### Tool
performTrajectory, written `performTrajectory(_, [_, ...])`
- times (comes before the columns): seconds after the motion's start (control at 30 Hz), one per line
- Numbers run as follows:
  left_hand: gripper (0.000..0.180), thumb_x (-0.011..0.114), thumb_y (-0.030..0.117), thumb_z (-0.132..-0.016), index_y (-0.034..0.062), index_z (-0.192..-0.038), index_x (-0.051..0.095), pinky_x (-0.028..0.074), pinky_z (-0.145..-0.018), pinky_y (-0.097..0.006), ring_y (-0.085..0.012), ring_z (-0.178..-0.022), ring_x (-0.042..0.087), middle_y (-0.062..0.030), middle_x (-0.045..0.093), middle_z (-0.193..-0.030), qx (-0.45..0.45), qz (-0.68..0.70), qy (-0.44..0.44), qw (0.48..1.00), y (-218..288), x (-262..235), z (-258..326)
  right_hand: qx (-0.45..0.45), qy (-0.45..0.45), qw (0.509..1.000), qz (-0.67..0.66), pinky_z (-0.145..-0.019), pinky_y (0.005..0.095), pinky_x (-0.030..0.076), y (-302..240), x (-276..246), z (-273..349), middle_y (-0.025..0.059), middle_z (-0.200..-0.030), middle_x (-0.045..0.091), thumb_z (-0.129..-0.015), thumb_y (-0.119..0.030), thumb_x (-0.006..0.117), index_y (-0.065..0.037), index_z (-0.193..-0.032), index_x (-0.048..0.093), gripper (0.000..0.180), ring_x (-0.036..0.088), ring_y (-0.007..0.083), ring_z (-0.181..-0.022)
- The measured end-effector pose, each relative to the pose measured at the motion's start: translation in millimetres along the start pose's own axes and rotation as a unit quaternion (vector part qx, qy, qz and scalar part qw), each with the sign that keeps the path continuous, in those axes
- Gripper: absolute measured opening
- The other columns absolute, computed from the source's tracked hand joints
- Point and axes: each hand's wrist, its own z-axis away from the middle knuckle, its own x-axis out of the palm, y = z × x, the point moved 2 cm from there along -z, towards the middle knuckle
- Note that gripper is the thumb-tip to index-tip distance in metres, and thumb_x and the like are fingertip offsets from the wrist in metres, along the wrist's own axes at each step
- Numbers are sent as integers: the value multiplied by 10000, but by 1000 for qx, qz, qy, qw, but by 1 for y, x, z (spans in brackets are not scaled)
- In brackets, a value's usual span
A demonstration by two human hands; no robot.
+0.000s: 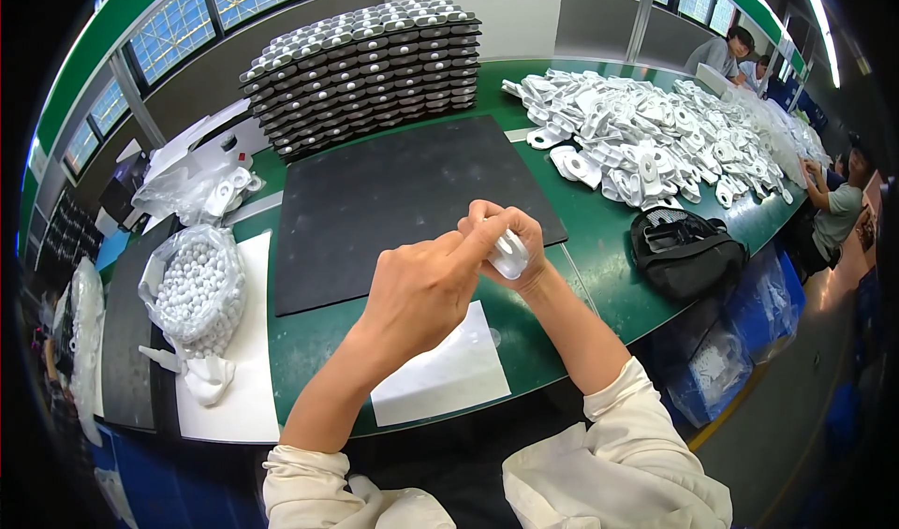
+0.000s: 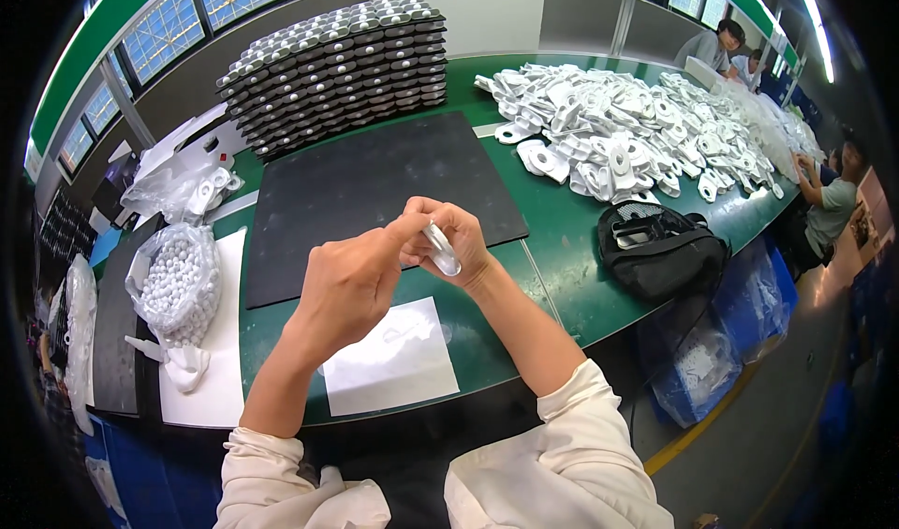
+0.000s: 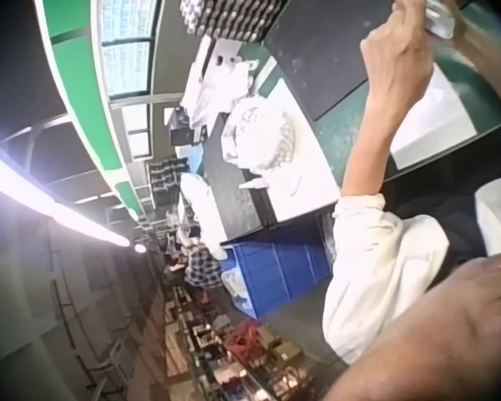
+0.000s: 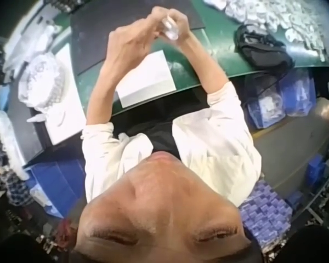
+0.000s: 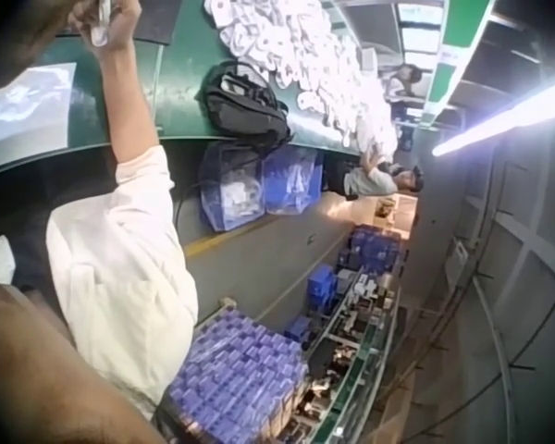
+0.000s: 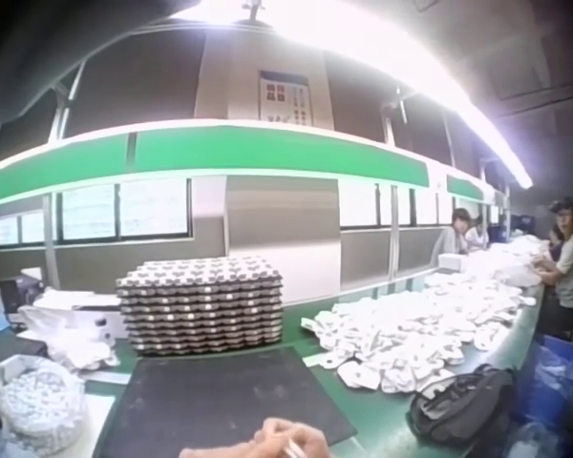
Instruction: Assembling small plastic components by inserting internal parts into housings on a factory assembly line.
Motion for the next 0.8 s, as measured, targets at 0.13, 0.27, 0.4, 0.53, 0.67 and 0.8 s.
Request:
performTrajectory(0.13, [389, 528, 31, -791, 149, -1160, 486, 404, -444, -356, -251, -579, 574, -50, 581, -693, -35, 66, 42, 996, 0, 0, -2, 8, 2, 1000, -6, -551, 298, 350, 1, -3, 0, 26, -548, 367, -742, -148, 436, -52, -736, 482, 106, 337, 141, -510])
performTrajectory(0.27, [276, 519, 77, -840, 81, -1116, 511, 432, -513, -319, -227, -573, 580, -66, 620, -736, -65, 188, 30, 980, -8, 6, -3, -17, 64, 996, 61, -552, 273, 392, -2, -2, -1, 25, -582, 446, -807, -180, 450, -61, -765, 505, 137, 404, 122, -525])
performTrajectory(0.4, [237, 507, 169, -897, 20, -1080, 526, 412, -631, -257, -111, -656, 540, -73, 620, -744, -275, 365, 40, 888, -35, 3, -6, -57, 119, 981, 143, -564, 246, 419, 1, -5, -7, 13, -628, 504, -853, -212, 456, -65, -800, 530, 173, 473, 102, -567])
performTrajectory(0.53, [253, 478, 211, -908, -21, -953, 567, 401, -615, -259, -99, -635, 481, -47, 561, -673, -300, 321, 15, 898, -63, 23, -1, -135, 228, 901, 342, -609, 194, 413, 4, -9, -9, -5, -725, 562, -882, -218, 518, -58, -824, 546, 173, 507, 51, -655])
performTrajectory(0.67, [238, 464, 229, -914, 15, -870, 557, 328, -501, -222, -49, -569, 393, 43, 464, -642, -302, 356, -42, 883, -73, 29, 1, -186, 233, 826, 478, -610, 198, 407, 5, -2, -8, -1, -737, 562, -896, -194, 511, -41, -853, 551, 164, 497, 45, -675])
performTrajectory(0.8, [219, 467, 214, -909, 15, -870, 549, 358, -524, -259, -99, -559, 416, -8, 491, -631, -254, 299, -10, 920, -73, 25, 2, -255, 213, 746, 577, -626, 206, 414, 5, 10, -6, 7, -753, 566, -910, -191, 513, -17, -882, 550, 180, 504, 58, -703])
